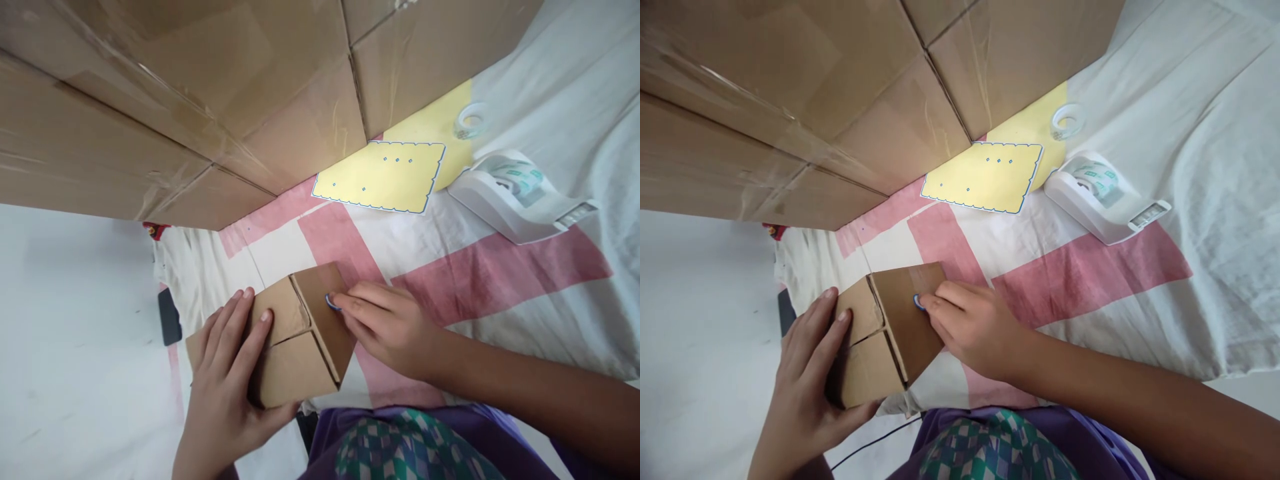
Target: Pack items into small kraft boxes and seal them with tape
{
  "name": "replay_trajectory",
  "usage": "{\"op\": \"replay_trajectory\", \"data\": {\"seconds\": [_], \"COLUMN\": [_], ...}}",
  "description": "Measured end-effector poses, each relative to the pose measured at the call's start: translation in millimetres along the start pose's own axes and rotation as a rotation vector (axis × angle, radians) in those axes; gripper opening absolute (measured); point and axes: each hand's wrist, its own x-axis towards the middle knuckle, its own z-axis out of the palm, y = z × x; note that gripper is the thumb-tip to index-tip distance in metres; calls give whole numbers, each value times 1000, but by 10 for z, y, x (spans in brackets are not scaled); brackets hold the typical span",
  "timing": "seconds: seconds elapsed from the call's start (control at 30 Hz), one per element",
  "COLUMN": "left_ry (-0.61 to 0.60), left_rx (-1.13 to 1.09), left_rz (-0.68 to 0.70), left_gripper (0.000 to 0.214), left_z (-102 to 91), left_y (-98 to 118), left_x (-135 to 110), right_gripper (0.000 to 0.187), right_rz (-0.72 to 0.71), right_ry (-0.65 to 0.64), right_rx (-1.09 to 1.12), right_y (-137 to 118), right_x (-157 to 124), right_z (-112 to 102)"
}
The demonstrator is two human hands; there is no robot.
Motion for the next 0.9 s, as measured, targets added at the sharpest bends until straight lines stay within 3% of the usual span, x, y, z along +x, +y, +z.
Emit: {"op": "replay_trajectory", "data": {"seconds": [0.1,0.27,0.7,0.9], "left_ry": [1,-2,-10,-25], "left_rx": [2,6,6,1], "left_rz": [-1,2,-17,-19], "left_gripper": [100,100,98,99], "left_z": [-3,-1,1,1], "left_y": [-2,-9,5,-11], "left_x": [6,16,15,19], "right_gripper": [31,52,63,67], "right_rz": [-7,110,207,153], "right_ry": [-53,-286,-257,-370], "right_rx": [69,257,369,280], "right_y": [-9,-29,-98,-91], "right_x": [-42,-124,-99,-31], "right_z": [-11,-131,-114,-153]}}
